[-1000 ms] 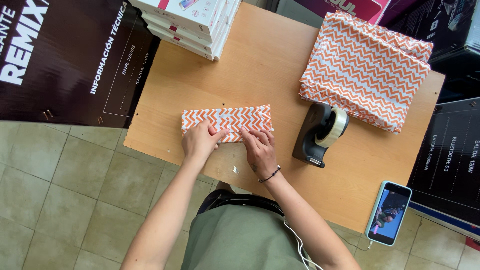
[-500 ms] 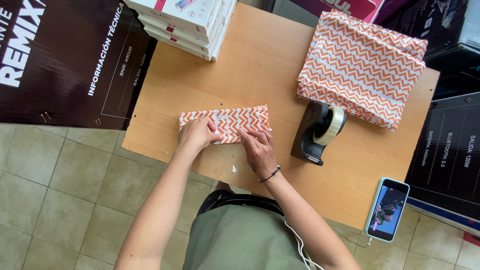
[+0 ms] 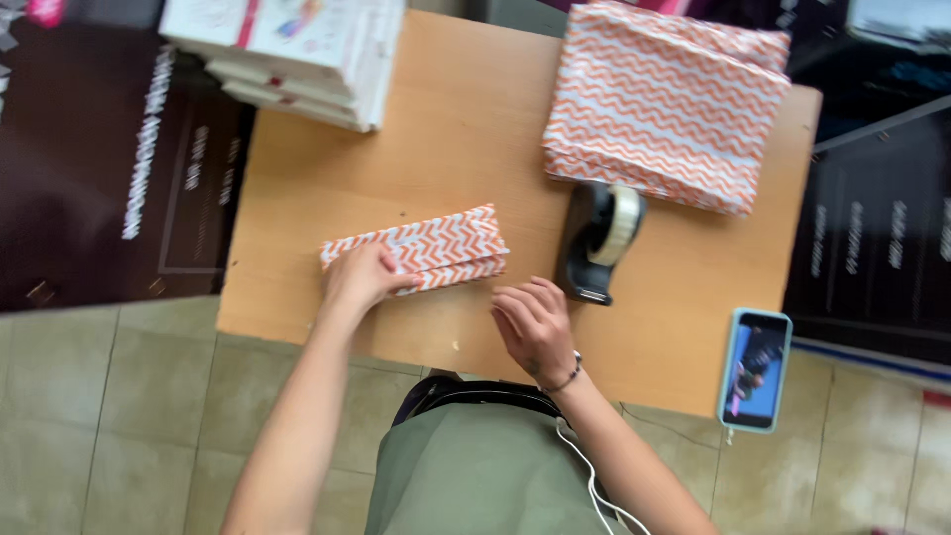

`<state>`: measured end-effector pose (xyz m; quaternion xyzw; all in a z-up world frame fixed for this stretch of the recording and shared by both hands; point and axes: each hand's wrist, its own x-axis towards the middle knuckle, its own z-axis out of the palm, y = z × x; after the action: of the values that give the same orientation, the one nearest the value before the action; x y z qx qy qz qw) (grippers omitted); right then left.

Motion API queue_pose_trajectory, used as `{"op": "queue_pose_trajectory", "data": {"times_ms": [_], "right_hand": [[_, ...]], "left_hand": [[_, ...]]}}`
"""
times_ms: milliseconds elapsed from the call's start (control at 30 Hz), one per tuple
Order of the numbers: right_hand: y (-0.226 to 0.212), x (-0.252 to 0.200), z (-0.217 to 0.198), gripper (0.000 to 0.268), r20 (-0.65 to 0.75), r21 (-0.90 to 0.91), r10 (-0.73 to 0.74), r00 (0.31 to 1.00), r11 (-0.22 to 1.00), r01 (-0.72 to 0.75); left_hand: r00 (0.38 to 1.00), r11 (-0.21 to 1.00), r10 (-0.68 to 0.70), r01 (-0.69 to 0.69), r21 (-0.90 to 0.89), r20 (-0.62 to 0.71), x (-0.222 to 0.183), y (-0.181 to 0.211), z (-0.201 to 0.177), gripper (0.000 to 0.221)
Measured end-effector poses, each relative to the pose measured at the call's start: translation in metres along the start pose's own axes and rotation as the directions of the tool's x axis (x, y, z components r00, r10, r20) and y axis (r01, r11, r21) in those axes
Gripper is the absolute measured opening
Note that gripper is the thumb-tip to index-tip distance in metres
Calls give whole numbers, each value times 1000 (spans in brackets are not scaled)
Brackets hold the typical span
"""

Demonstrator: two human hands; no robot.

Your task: The person places a boxed screen protector onto decorative paper, folds the paper around the box, and applies tape from a dispenser to secure the wrapping.

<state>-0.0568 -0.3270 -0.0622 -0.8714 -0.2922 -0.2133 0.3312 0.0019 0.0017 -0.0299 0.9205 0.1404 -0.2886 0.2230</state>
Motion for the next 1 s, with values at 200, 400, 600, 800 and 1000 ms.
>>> {"op": "queue_pose_trajectory", "data": {"times_ms": [200, 400, 600, 800, 1000], "right_hand": [[37, -129, -120, 18, -409, -280, 264, 874, 875, -395], [93, -258, -220, 23, -754, -243, 492, 434, 405, -881], [149, -332, -217, 43, -382, 587, 915, -131, 130, -799], [154, -335, -214, 46, -416, 607, 897, -151, 150, -781], [150, -328, -217, 41, -408, 613, 898, -163, 138, -778]], "left_hand": [[999, 999, -16, 14, 30, 45, -14, 18, -21, 66], [989, 965, -113, 132, -226, 95, -19, 30, -31, 56], [987, 952, -139, 157, -263, 84, -22, 25, -29, 52], [991, 945, -128, 137, -297, 49, -27, 27, -30, 48], [990, 939, -127, 138, -315, 57, -28, 26, -29, 48]]}}
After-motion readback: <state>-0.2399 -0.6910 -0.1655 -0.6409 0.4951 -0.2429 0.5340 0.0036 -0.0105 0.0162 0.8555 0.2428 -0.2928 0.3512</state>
